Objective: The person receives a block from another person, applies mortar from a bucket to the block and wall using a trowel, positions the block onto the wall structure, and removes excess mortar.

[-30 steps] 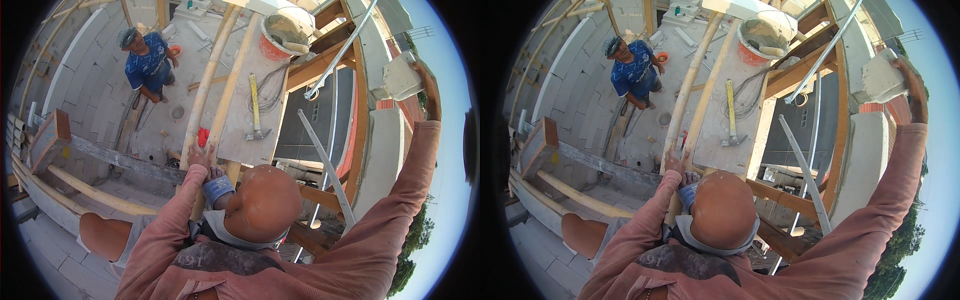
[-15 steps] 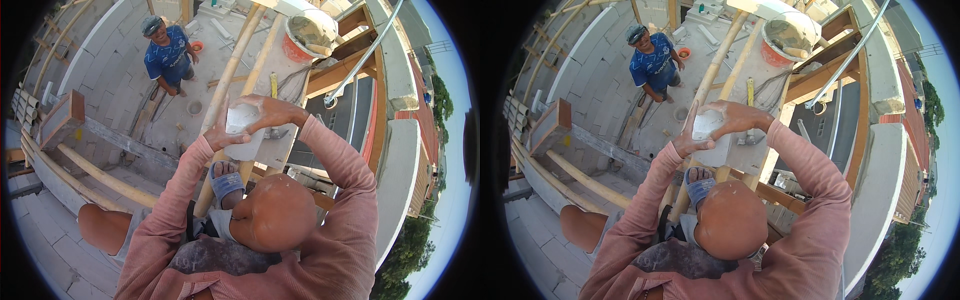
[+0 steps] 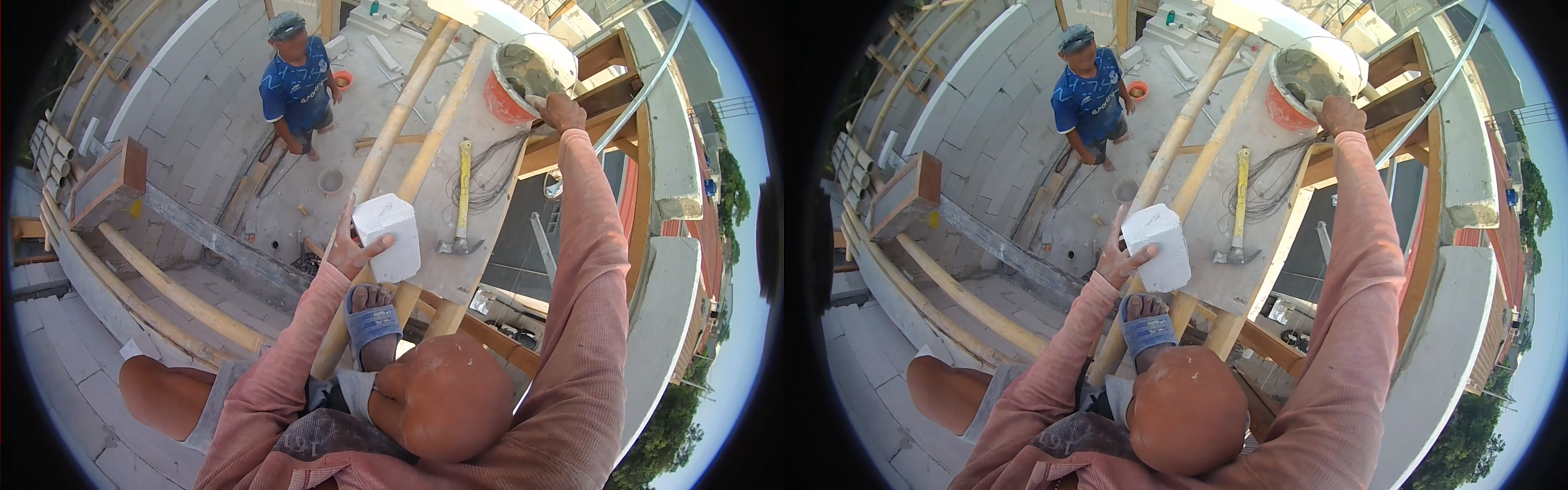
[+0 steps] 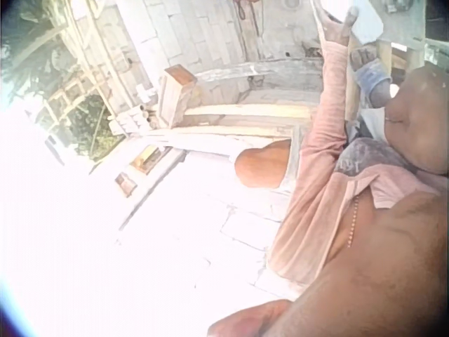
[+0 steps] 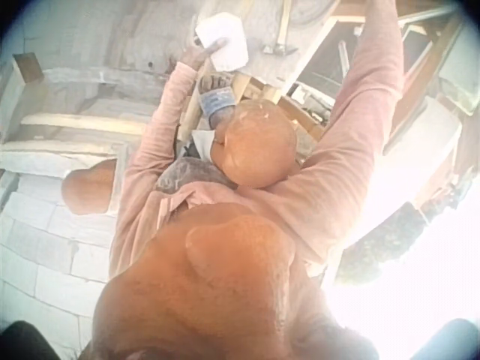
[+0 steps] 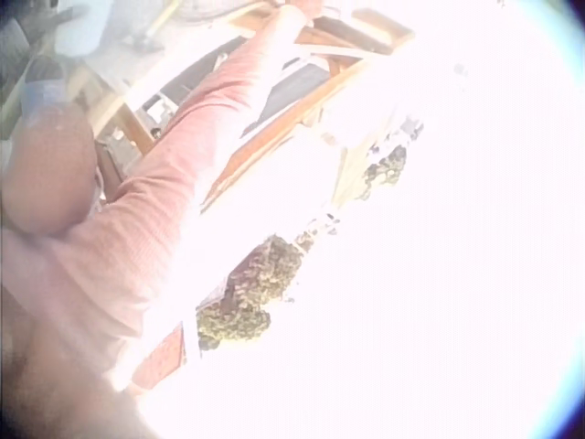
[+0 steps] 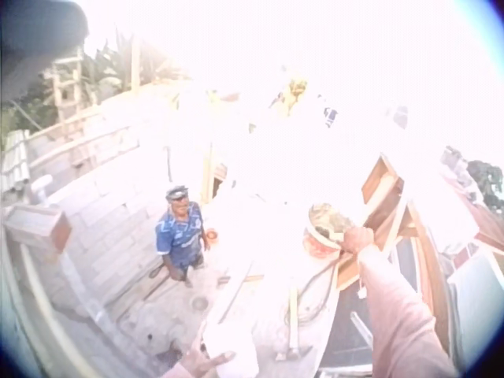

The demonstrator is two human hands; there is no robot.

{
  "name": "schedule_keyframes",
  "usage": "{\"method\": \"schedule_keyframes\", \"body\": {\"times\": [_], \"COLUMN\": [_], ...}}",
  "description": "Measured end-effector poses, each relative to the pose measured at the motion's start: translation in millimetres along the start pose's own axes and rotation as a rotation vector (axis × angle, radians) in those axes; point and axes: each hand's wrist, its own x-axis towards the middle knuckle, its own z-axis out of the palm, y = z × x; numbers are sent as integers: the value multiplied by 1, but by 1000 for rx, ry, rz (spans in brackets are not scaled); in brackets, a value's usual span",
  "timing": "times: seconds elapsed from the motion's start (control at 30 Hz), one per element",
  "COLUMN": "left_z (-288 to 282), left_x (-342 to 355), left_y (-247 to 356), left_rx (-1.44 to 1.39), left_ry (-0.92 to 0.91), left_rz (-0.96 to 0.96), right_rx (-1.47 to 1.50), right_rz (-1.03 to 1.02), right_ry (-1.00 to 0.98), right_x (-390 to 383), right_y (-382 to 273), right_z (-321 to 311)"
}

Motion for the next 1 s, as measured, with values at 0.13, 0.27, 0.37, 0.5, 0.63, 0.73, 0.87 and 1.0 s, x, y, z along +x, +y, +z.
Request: {"method": "schedule_keyframes", "body": {"times": [0.13, 0.27, 0.37, 0.5, 0.63, 0.73, 0.87, 1.0], "left_z": [5, 3, -3, 6, 0, -2, -2, -3], "left_x": [-7, -10, 1, 1, 2, 3, 3, 4], "left_y": [-2, 6, -6, -2, -12, -12, -15, -23], "left_rx": [152, 168, 103, 95, 204, 176, 164, 122], "left_ry": [-28, -8, -29, -75, -67, -71, -90, -104], "left_rz": [19, 35, 0, -11, 9, 15, 49, 48], "right_rx": [-113, -166, -82, 2, 15, -3, 37, 142], "right_rz": [-98, -143, -104, -25, 4, -10, -30, -71], "right_ry": [51, 119, 151, 288, 363, 382, 377, 365], "right_x": [8, -17, -41, -102, -156, -180, -201, -221], "right_y": [6, 17, 29, 21, -13, -14, -4, 20], "right_z": [-3, -42, -21, 60, 88, 90, 80, 69]}}
